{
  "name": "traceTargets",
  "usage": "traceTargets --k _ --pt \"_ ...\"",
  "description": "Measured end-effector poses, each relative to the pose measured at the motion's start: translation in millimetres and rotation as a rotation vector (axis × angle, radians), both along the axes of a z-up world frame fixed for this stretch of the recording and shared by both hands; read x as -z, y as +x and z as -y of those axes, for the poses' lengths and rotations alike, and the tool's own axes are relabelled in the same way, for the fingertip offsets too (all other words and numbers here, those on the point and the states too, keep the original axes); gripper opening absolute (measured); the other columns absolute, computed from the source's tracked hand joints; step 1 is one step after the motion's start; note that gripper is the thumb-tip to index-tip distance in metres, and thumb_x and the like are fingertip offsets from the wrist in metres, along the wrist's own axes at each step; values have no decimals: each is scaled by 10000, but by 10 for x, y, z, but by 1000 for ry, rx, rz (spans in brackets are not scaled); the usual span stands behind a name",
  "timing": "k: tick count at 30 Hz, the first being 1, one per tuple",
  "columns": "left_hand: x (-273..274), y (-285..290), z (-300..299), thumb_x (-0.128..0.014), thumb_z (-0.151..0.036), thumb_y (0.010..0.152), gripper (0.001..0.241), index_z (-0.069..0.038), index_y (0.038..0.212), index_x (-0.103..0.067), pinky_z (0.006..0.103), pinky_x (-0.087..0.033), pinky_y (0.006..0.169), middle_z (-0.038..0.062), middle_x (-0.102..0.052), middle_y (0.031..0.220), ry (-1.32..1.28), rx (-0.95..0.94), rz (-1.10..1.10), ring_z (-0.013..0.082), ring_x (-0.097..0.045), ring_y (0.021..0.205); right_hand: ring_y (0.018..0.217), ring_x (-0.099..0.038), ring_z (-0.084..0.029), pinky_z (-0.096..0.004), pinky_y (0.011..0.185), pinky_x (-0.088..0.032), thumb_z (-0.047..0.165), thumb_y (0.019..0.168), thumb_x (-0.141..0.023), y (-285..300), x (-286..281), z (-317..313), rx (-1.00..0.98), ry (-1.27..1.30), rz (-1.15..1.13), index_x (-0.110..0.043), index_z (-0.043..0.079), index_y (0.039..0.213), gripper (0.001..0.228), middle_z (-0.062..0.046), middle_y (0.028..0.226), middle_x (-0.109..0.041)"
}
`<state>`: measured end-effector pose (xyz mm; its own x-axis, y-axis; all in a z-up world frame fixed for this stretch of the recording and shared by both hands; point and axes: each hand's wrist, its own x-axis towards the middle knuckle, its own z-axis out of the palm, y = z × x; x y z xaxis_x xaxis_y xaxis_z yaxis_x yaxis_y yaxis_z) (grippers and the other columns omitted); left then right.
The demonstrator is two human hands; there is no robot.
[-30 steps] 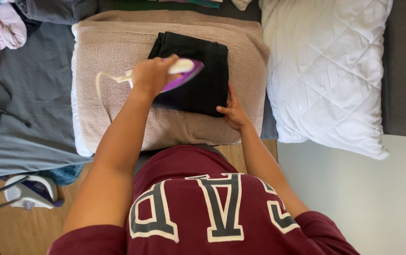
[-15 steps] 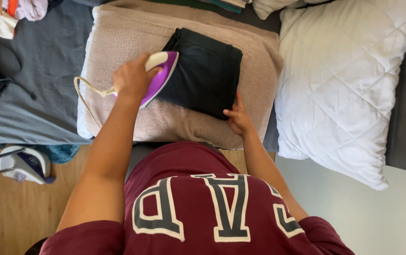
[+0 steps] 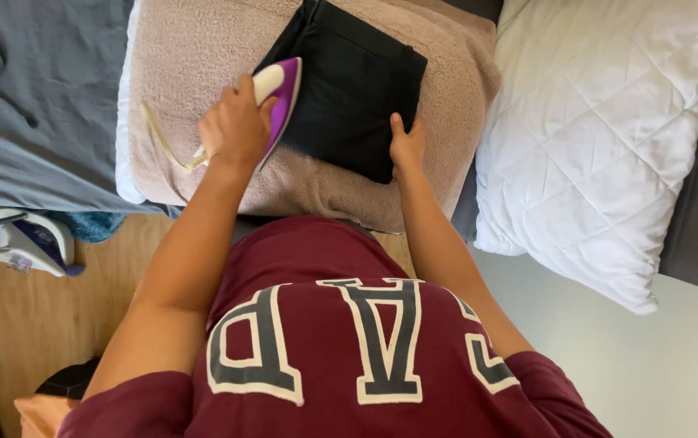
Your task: The person irons a black shirt laid out on a towel on a bed. They use a purple and white iron to smooth the fabric, frequently adjusting and folding the shirt to reach different sections. The person finishes by folding the shirt into a neat stack.
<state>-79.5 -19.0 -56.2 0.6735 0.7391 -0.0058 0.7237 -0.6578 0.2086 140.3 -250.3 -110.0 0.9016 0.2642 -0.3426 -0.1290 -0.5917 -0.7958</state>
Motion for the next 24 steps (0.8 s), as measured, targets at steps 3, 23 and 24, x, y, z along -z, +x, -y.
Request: traceTargets --k 3,23,24 --pt "-12 -36 -1 -673 -557 1047 442 -127 1127 -609 307 -449 368 45 -650 724 -15 -36 -22 145 -544 437 1141 -621 -285 -404 1014 -473 311 1005 -562 -83 -14 40 -14 -29 18 -512 37 1322 421 -147 1269 -628" --pt "-634 554 -247 -699 -461 1051 373 -116 1177 -634 277 -548 366 96 -737 842 -260 136 123 178 -686 536 1311 -585 -380 -464 1091 -483 531 862 -650 -1 -482 -46 102 48 -374 -495 -33 1418 806 -265 1444 -561" --pt "-680 632 -186 -732 -442 1023 391 -99 1182 -632 277 -553 403 104 -750 868 -268 178 246 190 -712 581 1273 -618 -350 -427 1065 -504 474 887 -647 8 -483 -37 110 97 -395 -527 -6 1416 724 -243 1417 -599"
